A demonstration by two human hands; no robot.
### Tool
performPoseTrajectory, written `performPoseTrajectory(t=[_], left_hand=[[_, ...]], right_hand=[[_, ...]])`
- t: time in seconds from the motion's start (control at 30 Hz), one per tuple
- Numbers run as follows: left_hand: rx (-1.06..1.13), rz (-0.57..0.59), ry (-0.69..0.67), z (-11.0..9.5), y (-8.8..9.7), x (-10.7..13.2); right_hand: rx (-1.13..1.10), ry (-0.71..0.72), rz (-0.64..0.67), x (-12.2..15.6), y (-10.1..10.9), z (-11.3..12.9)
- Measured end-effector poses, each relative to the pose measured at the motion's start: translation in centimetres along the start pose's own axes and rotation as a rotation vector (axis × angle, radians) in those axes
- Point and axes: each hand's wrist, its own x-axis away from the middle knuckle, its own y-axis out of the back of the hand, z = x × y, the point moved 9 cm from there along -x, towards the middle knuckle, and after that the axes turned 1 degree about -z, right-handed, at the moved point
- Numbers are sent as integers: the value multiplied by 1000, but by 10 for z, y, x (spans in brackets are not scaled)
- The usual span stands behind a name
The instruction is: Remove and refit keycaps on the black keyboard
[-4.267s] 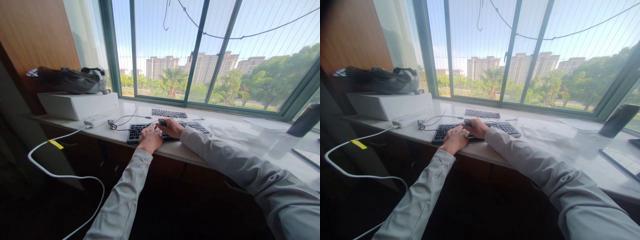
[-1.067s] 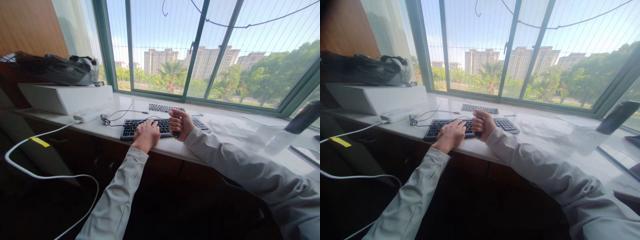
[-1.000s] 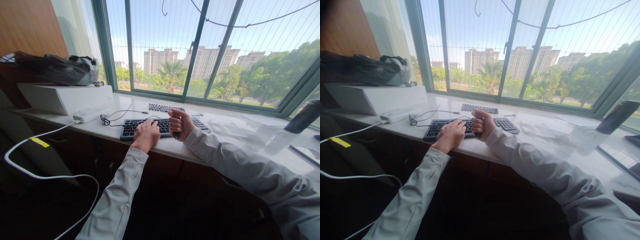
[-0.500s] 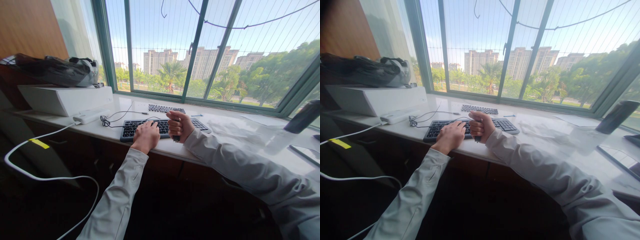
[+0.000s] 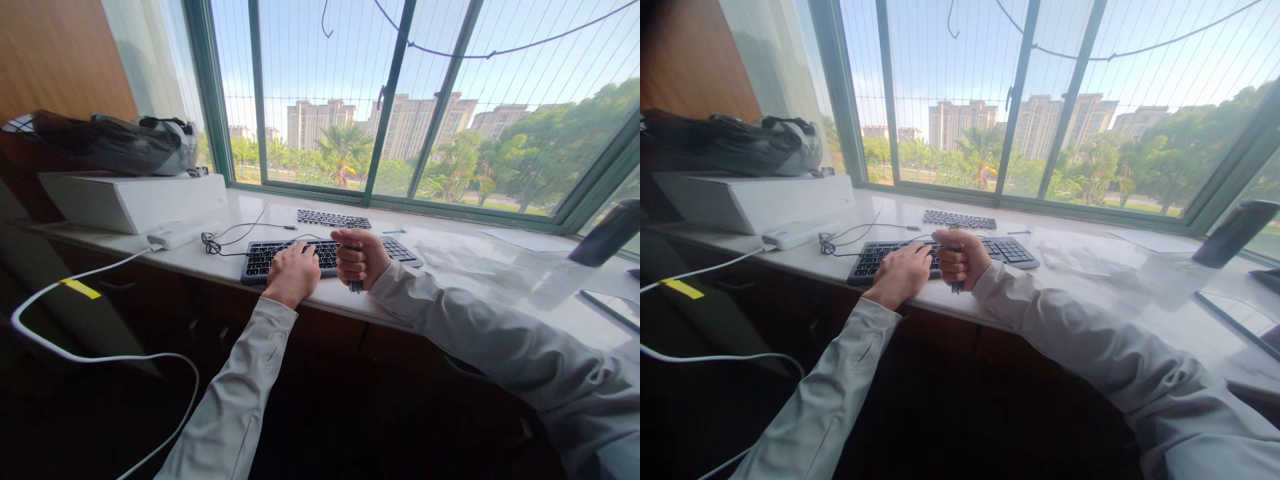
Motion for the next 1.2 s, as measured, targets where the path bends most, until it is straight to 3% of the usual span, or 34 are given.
performPoseTrajectory(t=[0.2,0.47,0.67,0.93,1.2], left_hand=[[17,-1,7,0,2,1],[3,-13,-3,0,0,0],[-4,-13,5,0,0,0],[-1,-17,2,0,0,-1],[4,-18,-1,1,-1,0]], right_hand=[[49,23,-18,2,2,-1],[-71,-2,180,3,-10,-1],[-64,-16,104,2,-2,-4],[-49,-28,114,2,-4,-4],[-110,-29,252,4,-16,-3]])
